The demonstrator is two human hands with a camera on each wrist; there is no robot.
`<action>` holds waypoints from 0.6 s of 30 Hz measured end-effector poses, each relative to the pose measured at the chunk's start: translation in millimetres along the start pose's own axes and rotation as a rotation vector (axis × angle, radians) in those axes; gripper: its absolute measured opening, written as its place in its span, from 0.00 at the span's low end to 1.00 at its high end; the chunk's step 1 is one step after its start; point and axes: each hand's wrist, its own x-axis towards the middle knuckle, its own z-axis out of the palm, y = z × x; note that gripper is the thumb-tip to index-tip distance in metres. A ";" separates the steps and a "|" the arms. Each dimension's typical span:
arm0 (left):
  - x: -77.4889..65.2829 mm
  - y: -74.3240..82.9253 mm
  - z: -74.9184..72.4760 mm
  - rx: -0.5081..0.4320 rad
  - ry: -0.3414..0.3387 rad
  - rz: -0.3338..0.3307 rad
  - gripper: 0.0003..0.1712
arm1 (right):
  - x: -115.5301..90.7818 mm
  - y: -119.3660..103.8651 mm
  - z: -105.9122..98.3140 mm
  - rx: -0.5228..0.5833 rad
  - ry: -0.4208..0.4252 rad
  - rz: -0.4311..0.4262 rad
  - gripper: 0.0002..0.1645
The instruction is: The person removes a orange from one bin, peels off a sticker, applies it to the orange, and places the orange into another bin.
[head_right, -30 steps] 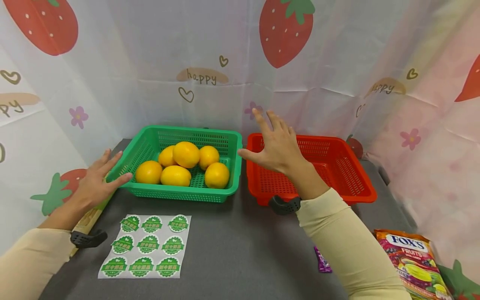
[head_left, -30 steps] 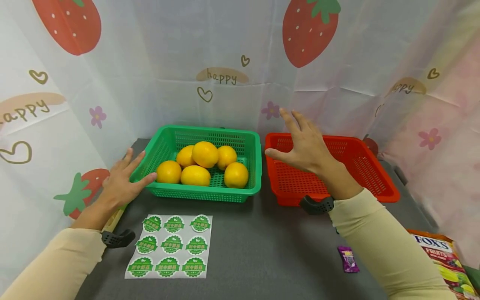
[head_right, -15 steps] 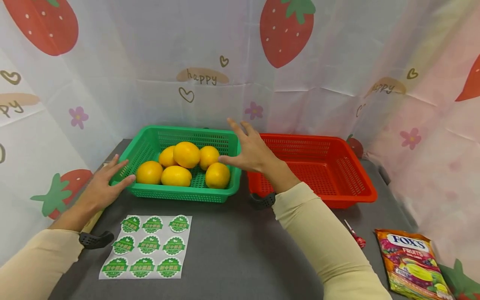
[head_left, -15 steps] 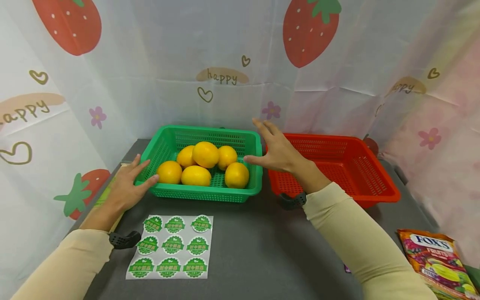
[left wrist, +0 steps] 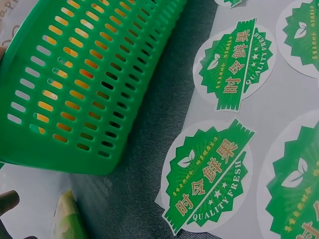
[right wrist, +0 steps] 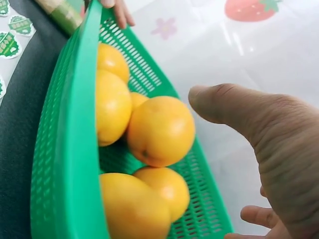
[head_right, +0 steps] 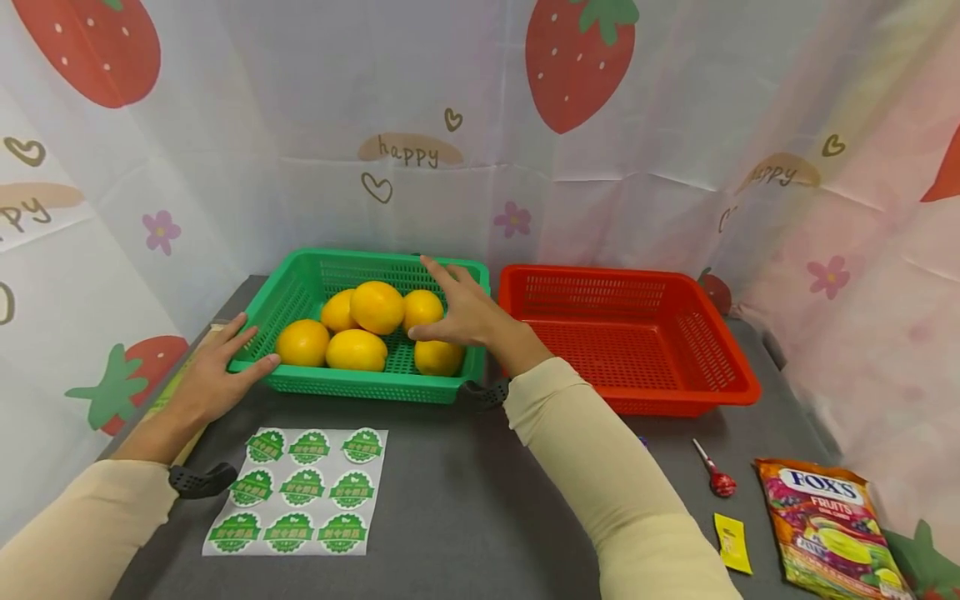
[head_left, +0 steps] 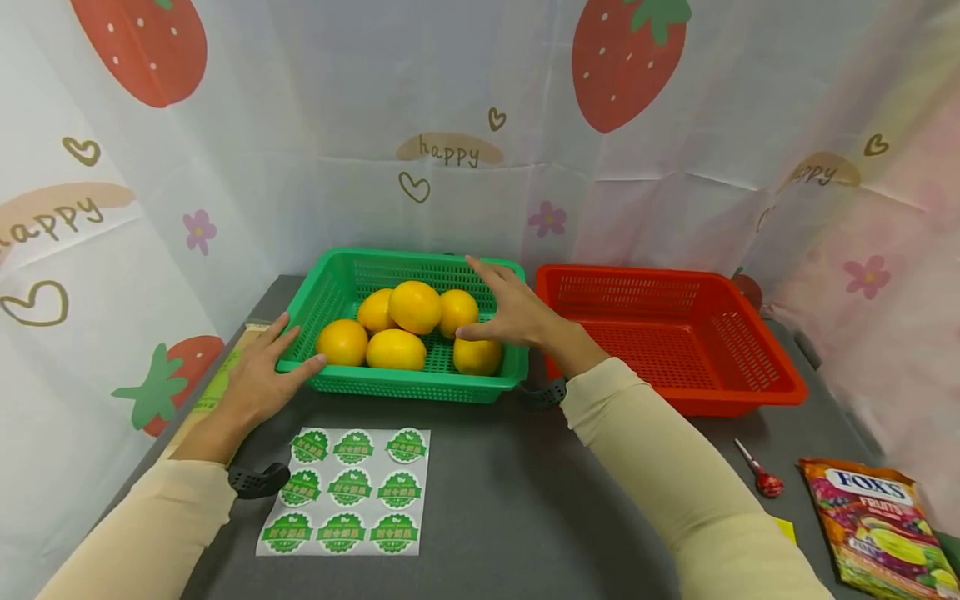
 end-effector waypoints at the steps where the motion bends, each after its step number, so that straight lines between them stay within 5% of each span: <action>1: 0.2 -0.3 -0.1 -0.002 0.001 0.000 0.44 | 2.5 0.5 3.0 0.007 -0.012 0.009 0.62; 11: 0.2 -1.1 1.4 -0.039 0.009 -0.002 0.44 | 19.9 6.1 31.7 -0.038 -0.091 0.047 0.58; 18: -0.4 -0.8 2.0 -0.047 0.011 0.003 0.44 | 26.3 2.2 40.4 -0.169 -0.198 0.116 0.54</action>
